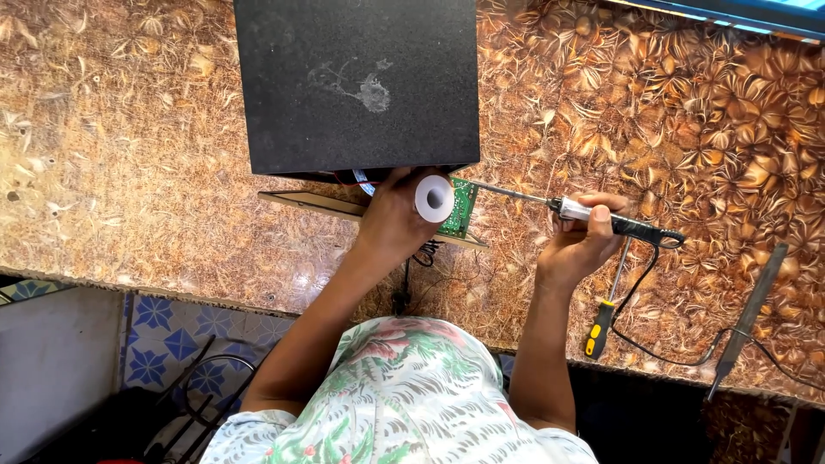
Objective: Soldering internal wiring and components onto a circuit board for a speaker repair.
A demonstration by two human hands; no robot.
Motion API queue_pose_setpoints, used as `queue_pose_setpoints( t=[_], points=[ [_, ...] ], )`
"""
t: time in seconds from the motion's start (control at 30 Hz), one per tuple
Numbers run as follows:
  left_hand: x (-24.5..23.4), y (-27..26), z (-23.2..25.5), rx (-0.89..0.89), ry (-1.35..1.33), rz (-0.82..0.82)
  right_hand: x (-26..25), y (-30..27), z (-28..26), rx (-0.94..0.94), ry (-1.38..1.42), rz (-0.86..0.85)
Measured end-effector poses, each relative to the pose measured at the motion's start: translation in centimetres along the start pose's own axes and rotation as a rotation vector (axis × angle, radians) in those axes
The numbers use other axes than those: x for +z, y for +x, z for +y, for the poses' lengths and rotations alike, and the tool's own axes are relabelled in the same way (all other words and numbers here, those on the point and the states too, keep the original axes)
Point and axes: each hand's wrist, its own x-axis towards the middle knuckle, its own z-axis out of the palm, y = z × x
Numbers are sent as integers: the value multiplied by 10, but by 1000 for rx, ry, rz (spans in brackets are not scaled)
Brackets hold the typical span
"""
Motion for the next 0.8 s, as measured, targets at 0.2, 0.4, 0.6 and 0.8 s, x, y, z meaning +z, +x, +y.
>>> queue_pose_setpoints(
  t=[0.2, 0.4, 0.6, 0.8],
  points=[
    [3, -1, -1, 4, 31, 8, 5, -1, -7, 6, -18, -4],
    [8, -3, -2, 10, 69, 17, 10, -3, -8, 16, 31, -22],
    [12, -3, -9, 40, 36, 34, 17, -8, -21, 60, -19, 4],
    [5, -1, 4, 9, -1, 37, 23, -13, -29, 59, -41, -25]
  ],
)
